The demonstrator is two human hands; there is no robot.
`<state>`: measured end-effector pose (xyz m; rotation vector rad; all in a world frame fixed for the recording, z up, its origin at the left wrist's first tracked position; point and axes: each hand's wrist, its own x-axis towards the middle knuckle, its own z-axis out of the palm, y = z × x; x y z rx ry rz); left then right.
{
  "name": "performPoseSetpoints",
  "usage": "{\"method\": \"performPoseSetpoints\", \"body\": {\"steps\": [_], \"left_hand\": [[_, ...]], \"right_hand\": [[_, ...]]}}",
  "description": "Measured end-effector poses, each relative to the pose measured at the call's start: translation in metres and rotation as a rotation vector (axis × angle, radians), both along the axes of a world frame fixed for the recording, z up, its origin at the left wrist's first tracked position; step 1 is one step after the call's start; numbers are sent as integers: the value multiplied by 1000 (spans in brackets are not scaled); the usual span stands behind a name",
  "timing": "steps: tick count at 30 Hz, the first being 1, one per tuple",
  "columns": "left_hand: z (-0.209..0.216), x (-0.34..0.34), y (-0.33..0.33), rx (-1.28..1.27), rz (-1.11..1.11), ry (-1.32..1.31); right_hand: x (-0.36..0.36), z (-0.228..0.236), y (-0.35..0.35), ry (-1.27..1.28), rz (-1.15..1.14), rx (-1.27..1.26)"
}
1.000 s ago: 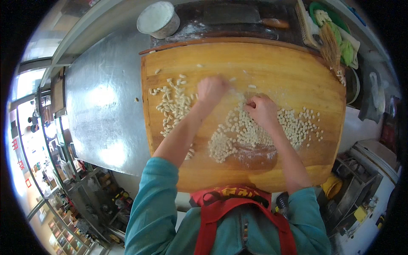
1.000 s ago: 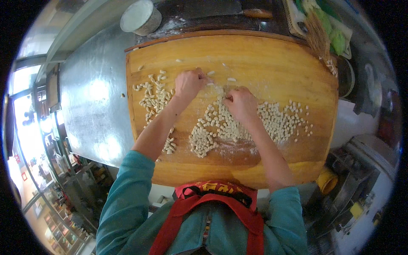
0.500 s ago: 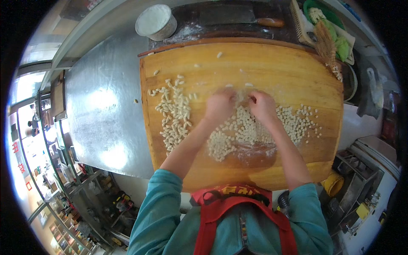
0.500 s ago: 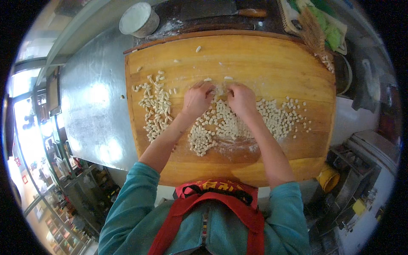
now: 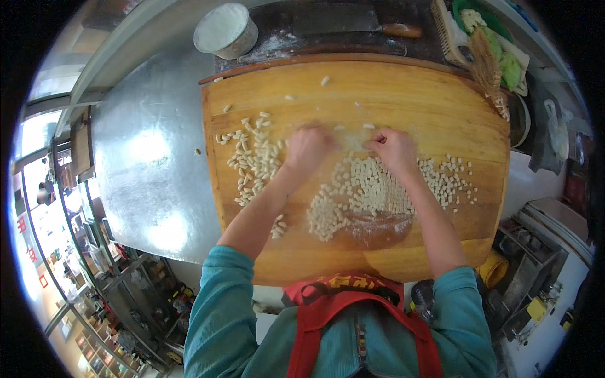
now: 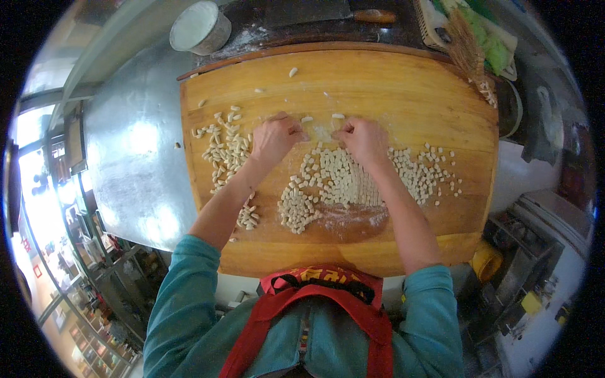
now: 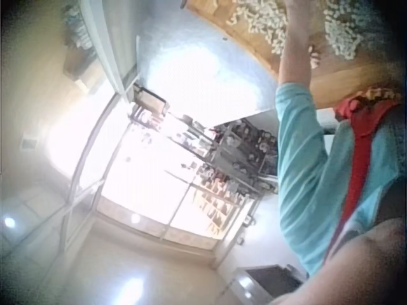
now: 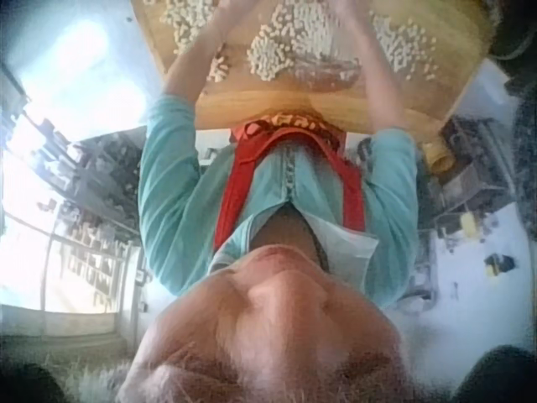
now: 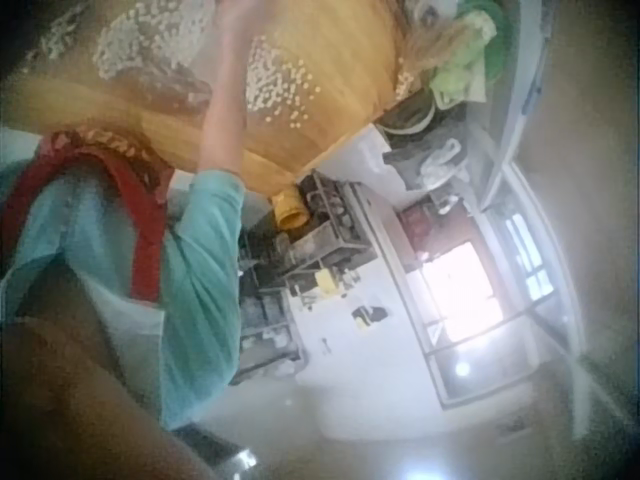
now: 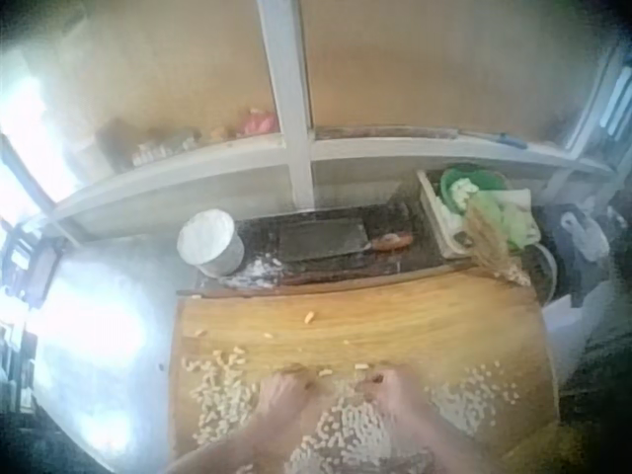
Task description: The person repeatedly picks up small pieces of dough from a wooden board and rolls them into uniform cylindrical shapes using both hands. The shaped pieces are placed in a growing pile on the board.
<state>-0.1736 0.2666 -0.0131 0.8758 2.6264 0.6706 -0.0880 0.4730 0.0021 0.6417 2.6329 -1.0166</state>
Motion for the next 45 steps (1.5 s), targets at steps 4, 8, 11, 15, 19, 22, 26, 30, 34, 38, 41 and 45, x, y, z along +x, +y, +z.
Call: {"method": "performPoseSetpoints", "body": {"steps": [4,8,11,15,19,22,26,30,34,38,41,45], "left_hand": [[-10,-11,6,-88,74,11],[-6,-20,14,-77,83,72],[-7,-28,15,-139,31,31],[-17,4,8,407,158,-311],[-5,30,15,340,31,-31],[8,37,20,165,31,-23],[12,30,19,166,175,-87],[0,28,14,265,4,12],[-7,21,12,269,-112,58],[-8,19,8,282,-162,90],[-4,20,9,278,-143,83],[-8,19,10,195,-27,89]], "right_hand": [[-15,16,-2,-64,-36,25],[-21,-1,-2,121,33,200],[-23,-3,-2,95,50,188],[-3,2,-13,211,64,-97],[-6,7,-21,348,99,-147],[-1,1,-21,264,407,111],[3,-4,-19,258,348,99],[3,3,-20,88,142,22],[-4,-1,-18,122,7,91],[-16,2,-14,76,-28,96],[-29,2,-10,52,9,188],[-35,8,-12,80,4,112]]}}
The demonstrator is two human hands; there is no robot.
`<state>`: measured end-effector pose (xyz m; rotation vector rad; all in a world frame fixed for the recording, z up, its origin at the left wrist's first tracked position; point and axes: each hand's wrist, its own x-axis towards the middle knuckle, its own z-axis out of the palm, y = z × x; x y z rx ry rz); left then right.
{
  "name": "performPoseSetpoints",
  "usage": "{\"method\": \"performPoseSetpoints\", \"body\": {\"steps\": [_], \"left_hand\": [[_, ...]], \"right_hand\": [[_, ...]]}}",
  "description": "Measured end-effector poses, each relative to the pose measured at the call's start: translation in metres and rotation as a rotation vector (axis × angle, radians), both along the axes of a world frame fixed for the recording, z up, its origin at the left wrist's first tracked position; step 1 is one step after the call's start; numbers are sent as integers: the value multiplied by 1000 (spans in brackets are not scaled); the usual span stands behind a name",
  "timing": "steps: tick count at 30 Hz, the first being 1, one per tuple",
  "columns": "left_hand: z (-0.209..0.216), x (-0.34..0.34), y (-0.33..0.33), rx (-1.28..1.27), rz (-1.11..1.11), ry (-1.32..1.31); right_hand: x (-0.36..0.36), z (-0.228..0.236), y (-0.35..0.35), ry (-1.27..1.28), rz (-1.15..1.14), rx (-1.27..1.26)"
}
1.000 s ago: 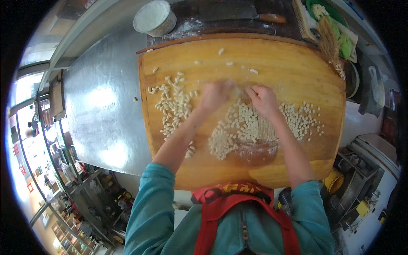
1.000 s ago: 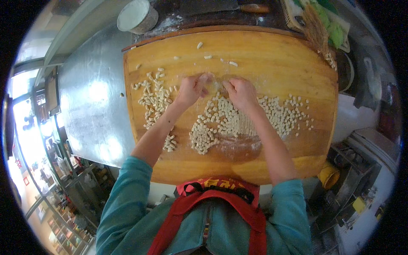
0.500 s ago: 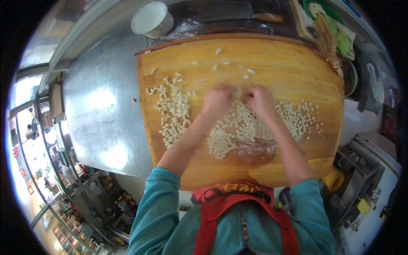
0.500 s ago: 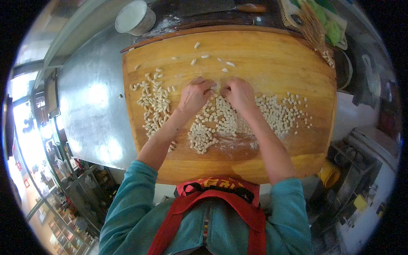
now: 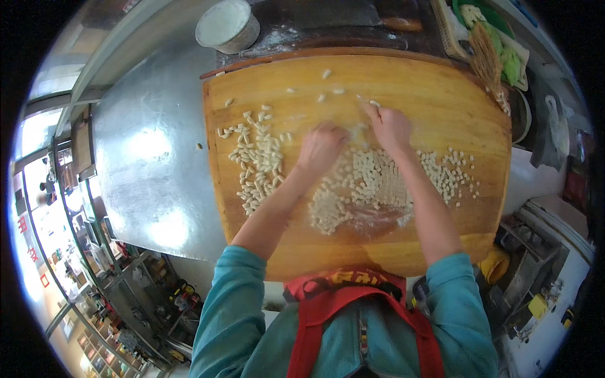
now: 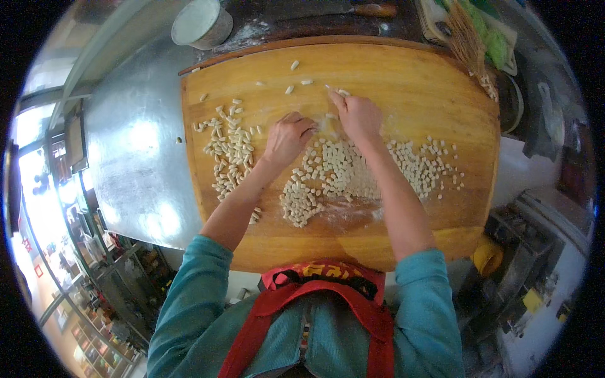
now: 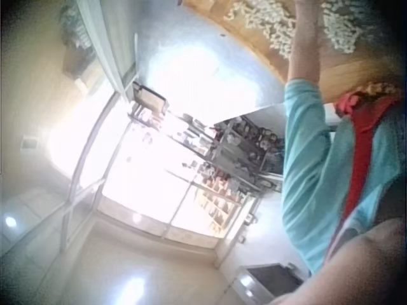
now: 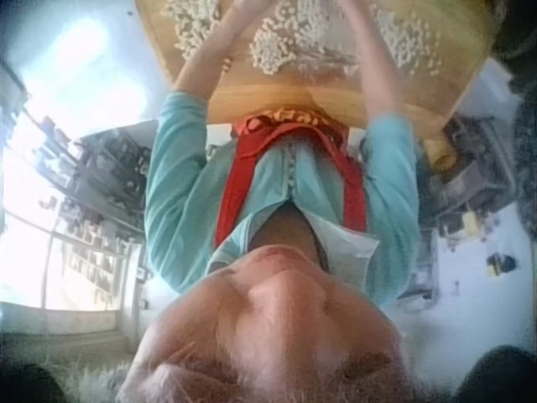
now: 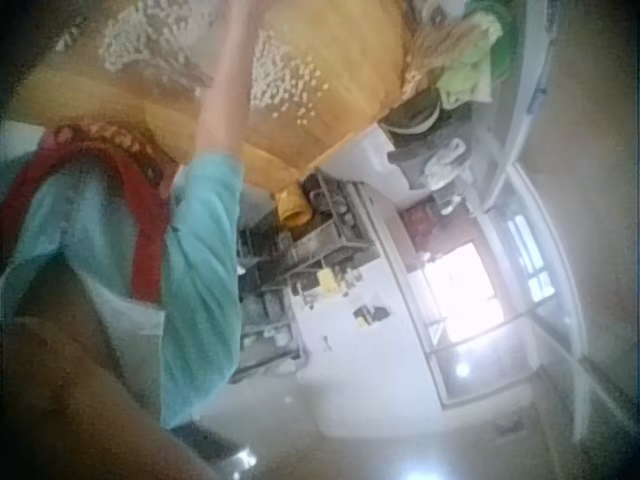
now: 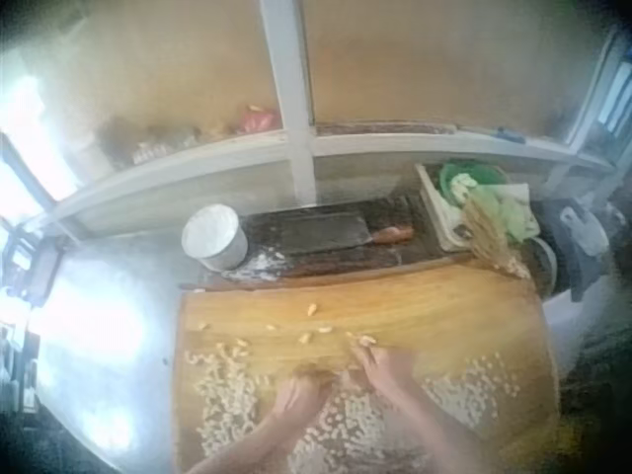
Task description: The person repeatedly picks up small pieces of dough from a wooden board and rolls them into uniform cylindrical shapes using both hands. The shaped pieces are placed in a growing pile on the board.
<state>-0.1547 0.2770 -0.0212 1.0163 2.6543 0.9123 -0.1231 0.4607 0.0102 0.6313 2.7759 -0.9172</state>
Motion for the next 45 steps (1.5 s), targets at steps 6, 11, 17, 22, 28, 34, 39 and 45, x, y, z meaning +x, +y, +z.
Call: {"method": "performPoseSetpoints", "body": {"steps": [6,11,17,22,28,34,39,45], "left_hand": [[14,-20,8,-262,283,-102],[2,-33,15,-387,425,-8],[4,2,-3,168,70,-108],[13,17,-3,-1,4,0],[8,-4,-9,-73,-7,-59],[3,-21,2,-221,192,-46],[-1,-31,8,-284,275,71],[-5,-6,-28,120,-68,78]], "right_hand": [[42,7,-22,35,235,-68],[50,6,-26,-120,251,-126],[49,-6,-14,1,125,-71],[49,-1,-22,-78,283,-6],[54,2,-17,20,163,-44],[54,-2,-22,-21,231,2],[52,-9,-22,56,137,-39],[55,-14,-10,126,160,-71]]}}
